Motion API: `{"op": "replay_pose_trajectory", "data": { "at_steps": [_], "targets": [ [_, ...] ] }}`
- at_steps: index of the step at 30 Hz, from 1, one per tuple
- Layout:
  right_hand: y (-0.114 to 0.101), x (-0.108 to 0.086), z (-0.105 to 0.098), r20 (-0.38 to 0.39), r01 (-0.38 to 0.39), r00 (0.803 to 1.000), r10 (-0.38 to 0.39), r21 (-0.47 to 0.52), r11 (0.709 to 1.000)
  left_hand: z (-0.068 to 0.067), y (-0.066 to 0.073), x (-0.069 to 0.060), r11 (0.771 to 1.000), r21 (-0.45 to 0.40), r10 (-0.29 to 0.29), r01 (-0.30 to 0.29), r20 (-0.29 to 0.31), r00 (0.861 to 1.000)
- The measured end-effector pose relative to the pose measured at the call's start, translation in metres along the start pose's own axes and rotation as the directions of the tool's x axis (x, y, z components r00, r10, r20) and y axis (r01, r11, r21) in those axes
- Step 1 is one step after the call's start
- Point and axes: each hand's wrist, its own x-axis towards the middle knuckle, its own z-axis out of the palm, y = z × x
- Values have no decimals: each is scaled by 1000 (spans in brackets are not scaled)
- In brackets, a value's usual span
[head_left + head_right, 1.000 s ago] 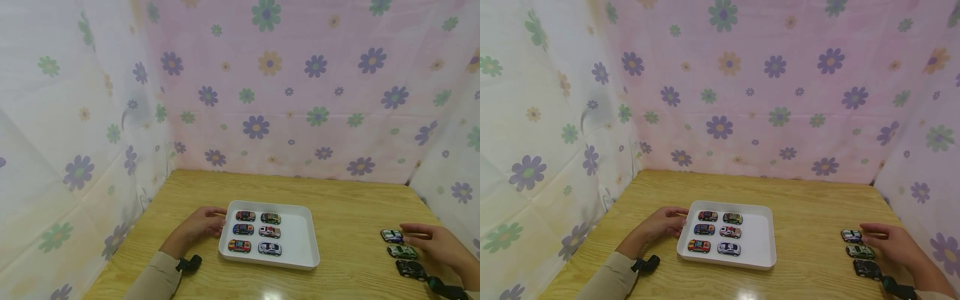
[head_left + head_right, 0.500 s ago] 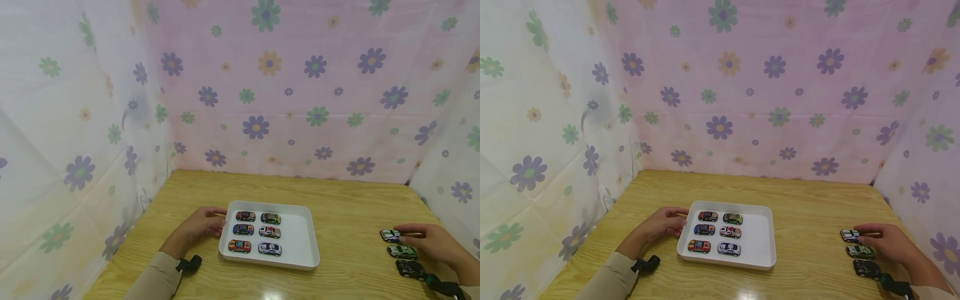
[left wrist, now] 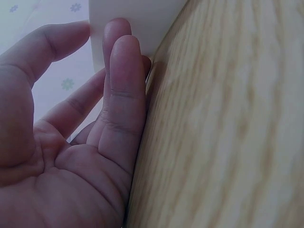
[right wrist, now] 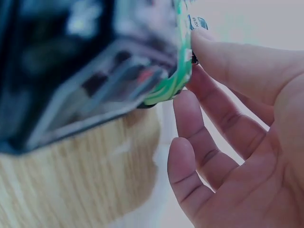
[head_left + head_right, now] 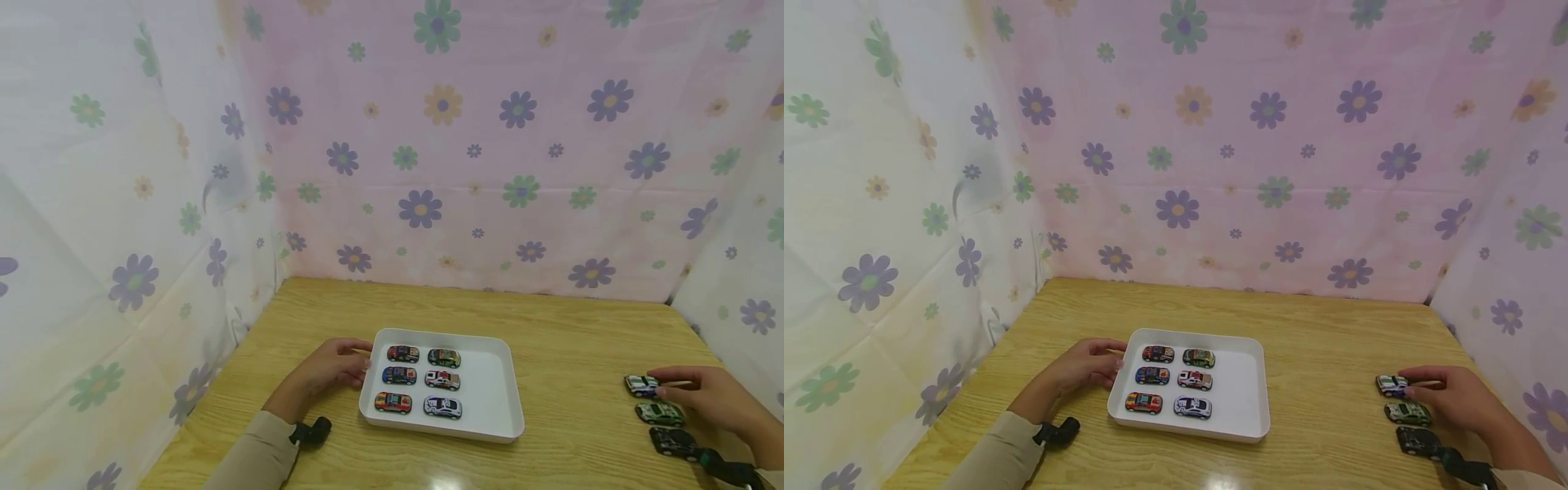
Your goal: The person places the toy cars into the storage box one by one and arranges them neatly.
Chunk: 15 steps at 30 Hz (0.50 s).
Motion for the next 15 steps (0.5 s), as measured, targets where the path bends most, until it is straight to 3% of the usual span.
{"op": "replay_pose_trajectory", "data": {
  "at_steps": [10,15],
  "targets": [
    [-7,-1,-4,-52,14,999,-14,-4,1000,0,-1,1,1000,4,8,-8,7,1000],
    [-15,-1,-5,-122,32,992,-37,-42,999,-1,-1,1,1000,-3,0,0,10,1000]
  ]
}}
